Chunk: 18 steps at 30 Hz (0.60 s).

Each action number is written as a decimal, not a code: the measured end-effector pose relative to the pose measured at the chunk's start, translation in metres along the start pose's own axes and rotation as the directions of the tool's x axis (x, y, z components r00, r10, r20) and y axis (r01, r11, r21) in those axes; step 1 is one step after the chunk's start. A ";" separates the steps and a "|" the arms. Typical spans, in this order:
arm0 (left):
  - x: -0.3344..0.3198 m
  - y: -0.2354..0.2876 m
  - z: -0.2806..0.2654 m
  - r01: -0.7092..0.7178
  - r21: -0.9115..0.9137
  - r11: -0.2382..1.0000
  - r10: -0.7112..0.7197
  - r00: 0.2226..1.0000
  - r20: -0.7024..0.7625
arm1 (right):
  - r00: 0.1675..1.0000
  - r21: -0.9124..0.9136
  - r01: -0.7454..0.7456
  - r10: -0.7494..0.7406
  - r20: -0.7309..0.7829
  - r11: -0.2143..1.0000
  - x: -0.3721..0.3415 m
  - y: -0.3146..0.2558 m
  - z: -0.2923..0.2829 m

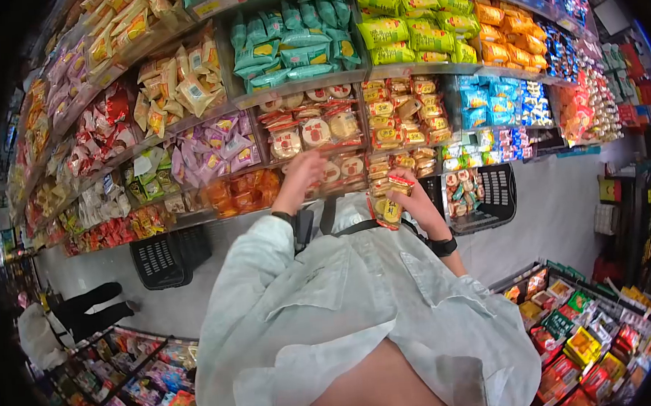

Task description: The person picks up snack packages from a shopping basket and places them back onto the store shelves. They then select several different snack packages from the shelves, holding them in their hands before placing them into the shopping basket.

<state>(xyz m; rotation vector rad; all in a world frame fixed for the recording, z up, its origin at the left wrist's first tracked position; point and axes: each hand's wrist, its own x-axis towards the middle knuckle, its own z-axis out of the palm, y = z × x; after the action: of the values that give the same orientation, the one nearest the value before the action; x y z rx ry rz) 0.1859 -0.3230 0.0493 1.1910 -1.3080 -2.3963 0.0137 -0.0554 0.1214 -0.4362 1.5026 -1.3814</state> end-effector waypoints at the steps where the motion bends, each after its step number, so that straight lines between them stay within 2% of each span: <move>1: -0.016 -0.002 0.000 0.029 0.039 0.999 -0.030 0.999 0.025 | 1.000 -0.018 0.019 -0.019 0.013 1.000 -0.002 0.003 0.007; 4: -0.059 -0.014 -0.002 0.107 0.119 0.987 -0.120 0.986 0.114 | 0.999 -0.071 0.052 -0.051 0.019 0.996 -0.014 0.007 0.031; 7: -0.101 -0.018 0.000 0.014 0.201 0.979 -0.054 0.979 0.196 | 0.998 -0.097 0.066 -0.065 0.006 0.993 -0.020 0.011 0.061; 8: -0.119 -0.018 0.007 0.018 0.164 0.986 -0.052 0.977 0.205 | 0.997 -0.147 0.075 -0.075 0.006 0.986 -0.017 0.030 0.064; 11: -0.167 -0.022 0.020 -0.025 0.146 0.989 -0.024 0.945 0.325 | 0.991 -0.132 0.069 -0.052 0.127 0.989 -0.039 0.032 0.107; 12: -0.173 -0.038 0.020 -0.025 0.146 0.989 -0.016 0.962 0.272 | 0.988 -0.130 0.072 -0.053 0.145 0.989 -0.047 0.036 0.118; 15: -0.182 -0.067 0.010 0.014 0.038 0.999 -0.024 0.961 0.275 | 0.995 -0.194 0.000 0.020 0.101 0.981 -0.070 0.040 0.130; 16: -0.191 -0.069 0.012 0.063 -0.002 0.998 -0.061 0.972 0.228 | 0.996 -0.212 0.034 -0.015 0.093 0.977 -0.079 0.039 0.133; 18: -0.197 -0.080 0.011 0.126 -0.051 0.991 -0.109 0.960 0.259 | 0.995 -0.209 0.031 -0.010 0.099 0.977 -0.091 0.046 0.128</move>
<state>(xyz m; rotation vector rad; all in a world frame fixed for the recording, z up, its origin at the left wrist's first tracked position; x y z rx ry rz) 0.3278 -0.1732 0.1029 0.9937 -1.2419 -2.7320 0.1749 -0.0377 0.1390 -0.6439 1.5734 -1.2033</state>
